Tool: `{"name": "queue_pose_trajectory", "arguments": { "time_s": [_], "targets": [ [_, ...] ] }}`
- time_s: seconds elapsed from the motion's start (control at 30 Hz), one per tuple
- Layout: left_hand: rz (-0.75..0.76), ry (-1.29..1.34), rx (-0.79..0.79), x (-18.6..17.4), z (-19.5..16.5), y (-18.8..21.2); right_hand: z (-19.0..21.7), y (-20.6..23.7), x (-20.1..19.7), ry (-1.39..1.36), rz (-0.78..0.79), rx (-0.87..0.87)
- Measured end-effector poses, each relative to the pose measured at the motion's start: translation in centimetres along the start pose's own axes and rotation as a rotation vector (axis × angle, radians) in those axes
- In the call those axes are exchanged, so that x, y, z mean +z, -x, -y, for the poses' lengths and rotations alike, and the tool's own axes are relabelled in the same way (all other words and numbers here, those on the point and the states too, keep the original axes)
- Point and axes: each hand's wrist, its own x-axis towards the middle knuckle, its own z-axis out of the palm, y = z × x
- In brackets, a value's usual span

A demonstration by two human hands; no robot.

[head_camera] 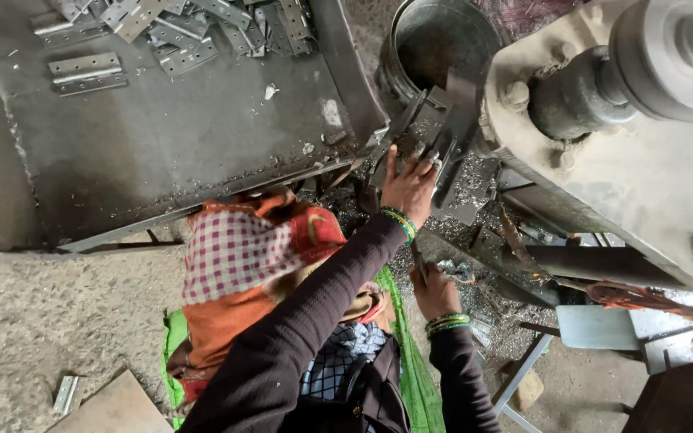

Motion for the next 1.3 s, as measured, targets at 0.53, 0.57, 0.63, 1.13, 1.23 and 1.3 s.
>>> {"name": "queue_pose_trajectory", "arguments": {
  "time_s": [0.53,0.57,0.63,1.13,1.23,1.3],
  "targets": [
    [0.022,-0.079,0.02,-0.5,0.4,-1.7,-0.6,-0.2,0.4,-0.068,0.002,0.033],
    [0.047,-0.094,0.026,-0.8,0.2,-2.2,-0.8,-0.6,0.1,-0.037,0.008,0.02],
    [0.089,-0.095,0.024,-1.3,-0.1,-2.8,-1.0,-0.7,0.7,0.126,-0.059,-0.138],
    [0.132,-0.126,0.012,-1.8,-0.1,-2.8,0.9,0.5,-1.2,-0.032,-0.13,-0.097],
    [0.107,-0.14,0.039,-1.9,0.1,-3.2,0.8,0.4,-0.9,0.005,-0.127,-0.068],
    [0.064,-0.12,0.04,-1.7,0.0,-3.3,0.7,0.7,1.6,0.059,-0.025,0.045]
  ]
}}
